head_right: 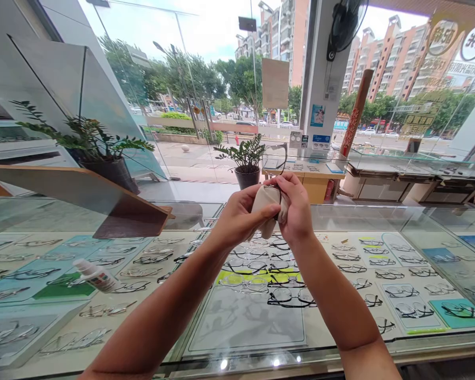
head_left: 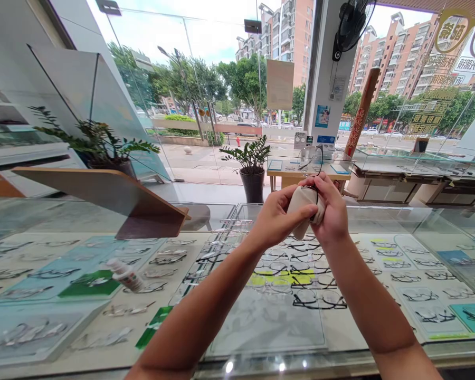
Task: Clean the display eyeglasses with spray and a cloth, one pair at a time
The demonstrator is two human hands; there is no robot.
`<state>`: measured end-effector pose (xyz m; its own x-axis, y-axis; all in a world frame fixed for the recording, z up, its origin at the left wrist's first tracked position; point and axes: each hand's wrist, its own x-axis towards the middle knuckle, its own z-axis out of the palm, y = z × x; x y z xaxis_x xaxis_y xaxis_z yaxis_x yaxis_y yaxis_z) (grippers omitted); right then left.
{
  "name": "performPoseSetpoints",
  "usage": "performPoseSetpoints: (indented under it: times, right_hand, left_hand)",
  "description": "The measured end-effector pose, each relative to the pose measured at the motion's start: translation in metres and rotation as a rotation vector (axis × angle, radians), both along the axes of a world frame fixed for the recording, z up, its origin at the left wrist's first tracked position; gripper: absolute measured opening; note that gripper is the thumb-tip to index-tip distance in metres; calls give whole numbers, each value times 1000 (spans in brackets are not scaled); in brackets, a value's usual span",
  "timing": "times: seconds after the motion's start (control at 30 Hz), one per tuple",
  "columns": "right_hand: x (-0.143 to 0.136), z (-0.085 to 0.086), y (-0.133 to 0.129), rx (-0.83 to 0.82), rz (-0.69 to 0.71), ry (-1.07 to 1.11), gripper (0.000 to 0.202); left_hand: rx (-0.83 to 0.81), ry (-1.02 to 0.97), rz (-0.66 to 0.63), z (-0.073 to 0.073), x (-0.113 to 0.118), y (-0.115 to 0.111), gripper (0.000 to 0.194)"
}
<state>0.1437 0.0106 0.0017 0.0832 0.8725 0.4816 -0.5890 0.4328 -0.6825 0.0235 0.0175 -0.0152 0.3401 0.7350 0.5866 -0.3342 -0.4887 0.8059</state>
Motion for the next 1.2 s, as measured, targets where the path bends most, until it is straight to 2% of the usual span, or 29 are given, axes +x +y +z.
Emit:
performPoseSetpoints:
  times: [0.13,0.27,0.5,0.67,0.73,0.87,1.1,1.2]
  right_hand:
    - [-3,-1,-2,19,9,13,17]
    - [-7,-1,-6,43,15,16,16]
    - [-13,-1,-13,65,30,0,19]
    - [-11,0,-12,51,31,-13,22]
    - [-8,0,-11,53,19,-17,20]
    - [-2,2,-10,59,-3,-50,17]
    - [0,4,-7,22,27,-26,16]
    - [1,5,-6,14,40,-26,16]
  left_hand:
    - [9,-46,98,-2,3,-1,50]
    - [27,-86,171,-2,5,-4,46]
    - [3,-246,230,0,11,-9,46]
    - [15,-239,299,1,12,-10,52]
    - [24,-168,261,3,9,-10,53]
    - [37,-6,67,9,0,-8,54]
    - [-25,99,-173,13,-17,-5,43]
    - [-46,135,-237,15,-24,-5,38]
